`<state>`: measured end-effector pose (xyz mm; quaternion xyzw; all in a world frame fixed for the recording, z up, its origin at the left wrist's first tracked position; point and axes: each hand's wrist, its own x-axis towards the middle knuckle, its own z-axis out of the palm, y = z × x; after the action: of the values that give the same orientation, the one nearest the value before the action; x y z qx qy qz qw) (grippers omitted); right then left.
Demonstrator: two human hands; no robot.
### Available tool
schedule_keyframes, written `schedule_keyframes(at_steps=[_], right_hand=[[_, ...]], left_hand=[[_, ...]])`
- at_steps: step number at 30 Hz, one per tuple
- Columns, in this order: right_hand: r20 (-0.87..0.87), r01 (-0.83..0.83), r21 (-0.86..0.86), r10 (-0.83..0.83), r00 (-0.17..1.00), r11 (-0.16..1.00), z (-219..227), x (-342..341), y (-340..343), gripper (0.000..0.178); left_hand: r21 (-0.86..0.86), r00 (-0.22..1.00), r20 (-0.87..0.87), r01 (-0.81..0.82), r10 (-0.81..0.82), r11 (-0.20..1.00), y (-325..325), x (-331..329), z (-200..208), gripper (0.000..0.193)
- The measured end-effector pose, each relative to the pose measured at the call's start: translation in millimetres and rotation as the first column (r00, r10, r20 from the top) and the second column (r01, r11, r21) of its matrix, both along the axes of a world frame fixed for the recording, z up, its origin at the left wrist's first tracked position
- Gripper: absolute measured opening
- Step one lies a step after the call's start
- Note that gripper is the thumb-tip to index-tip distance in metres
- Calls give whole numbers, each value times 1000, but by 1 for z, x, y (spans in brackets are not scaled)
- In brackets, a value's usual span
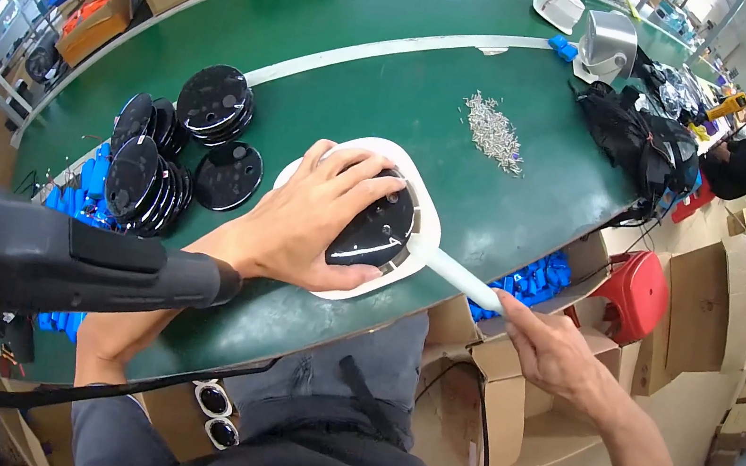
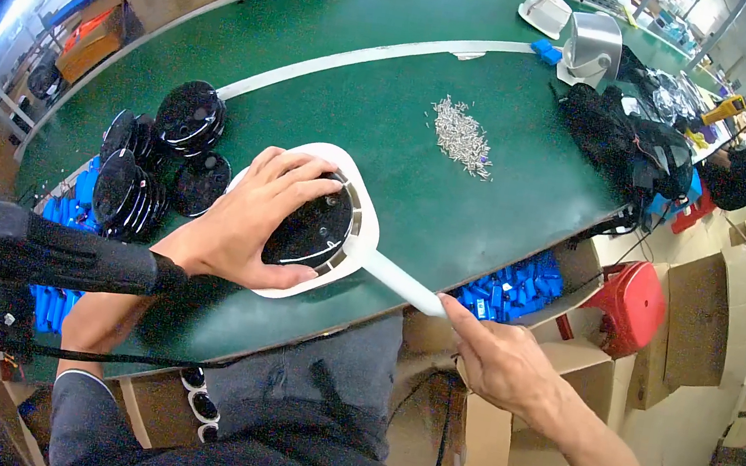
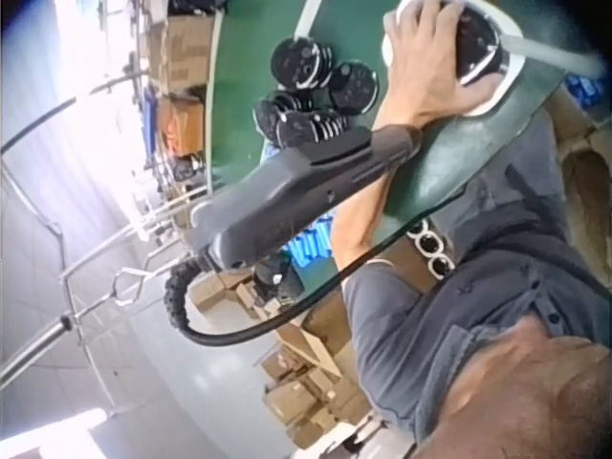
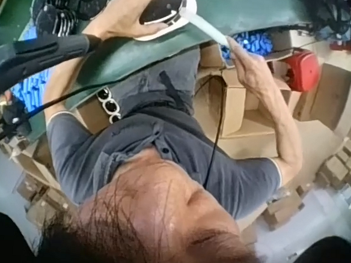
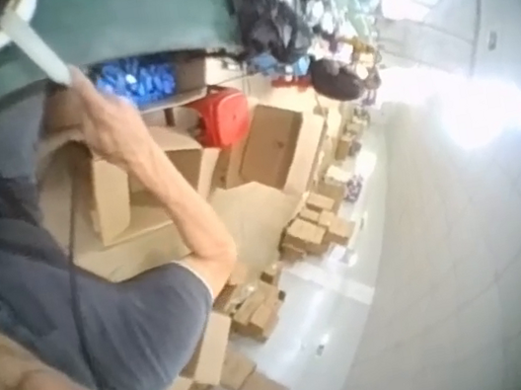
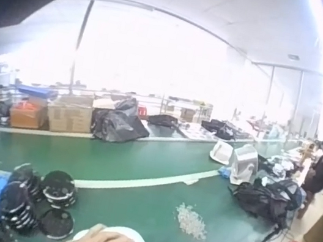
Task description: The person assembles an electronic component by attaching a circuit board to an electronic housing, then secures a plastic casing over the internal components using an electric screwdriver to fasten screws.
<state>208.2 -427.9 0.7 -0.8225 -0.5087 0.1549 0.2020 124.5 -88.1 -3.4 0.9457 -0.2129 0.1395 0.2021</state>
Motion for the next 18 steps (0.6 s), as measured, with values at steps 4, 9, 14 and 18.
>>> schedule_keyframes(at_steps=[4,9,14,18], right_hand=[[-80,25,45,-22,997,999,-9,2,0,48],[-71,-25,87,31,997,996,-18,0,18,49],[-81,-47,32,49,995,998,6,-5,19,51],[35,70,-91,-67,997,993,33,-5,5,44]], left_hand=[[-14,1000,18,-18,18,1000,1,-1,-2,82],[-14,999,40,0,0,1000,0,2,-3,82],[-11,996,66,-64,64,998,-1,0,-4,79],[9,996,4,-88,88,996,1,-2,-1,81]])
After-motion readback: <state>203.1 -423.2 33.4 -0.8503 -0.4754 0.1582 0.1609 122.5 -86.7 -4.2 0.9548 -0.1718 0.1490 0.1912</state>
